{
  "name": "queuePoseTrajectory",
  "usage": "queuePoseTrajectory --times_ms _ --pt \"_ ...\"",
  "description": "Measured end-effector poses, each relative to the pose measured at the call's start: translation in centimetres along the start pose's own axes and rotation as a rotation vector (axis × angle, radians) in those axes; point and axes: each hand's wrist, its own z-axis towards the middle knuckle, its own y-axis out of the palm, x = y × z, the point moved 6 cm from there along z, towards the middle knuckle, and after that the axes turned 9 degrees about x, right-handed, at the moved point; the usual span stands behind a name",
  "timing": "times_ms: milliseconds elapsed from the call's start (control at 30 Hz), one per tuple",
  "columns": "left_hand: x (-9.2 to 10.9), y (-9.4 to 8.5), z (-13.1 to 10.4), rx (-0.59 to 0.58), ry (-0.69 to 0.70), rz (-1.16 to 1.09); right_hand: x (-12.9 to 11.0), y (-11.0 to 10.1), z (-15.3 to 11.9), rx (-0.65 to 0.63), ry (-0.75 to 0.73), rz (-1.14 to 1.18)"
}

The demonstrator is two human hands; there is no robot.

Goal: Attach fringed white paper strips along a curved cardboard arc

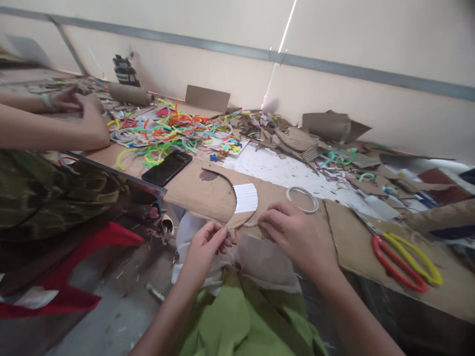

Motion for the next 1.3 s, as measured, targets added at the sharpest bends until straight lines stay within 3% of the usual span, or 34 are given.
queuePoseTrajectory --times_ms 200,400,567,767,1033,1167,1300 --pt "0.7 -0.9 -1.3 0.034 0.052 0.113 1.9 -2.0 -1.3 0.090 0.223 0.293" --pt "0.0 -0.8 -2.7 -0.090 -0.026 0.188 5.8 -5.5 -4.9 0.330 0.467 0.638" --pt "-1.1 0.1 -1.9 -0.120 -0.113 0.122 7.7 -7.6 -7.5 0.480 0.627 0.818" --pt "-1.4 1.5 -0.3 -0.178 -0.133 0.026 8.4 -8.8 -8.2 0.541 0.658 0.857" --pt "-1.4 3.2 -0.9 -0.202 -0.206 0.009 7.0 -9.1 -8.3 0.428 0.559 0.767" --pt "-1.8 3.5 -2.0 -0.237 -0.209 0.033 5.2 -8.2 -7.8 0.243 0.498 0.710" --pt "-2.3 3.7 -2.7 -0.263 -0.214 0.031 2.9 -5.7 -6.5 0.032 0.444 0.677"
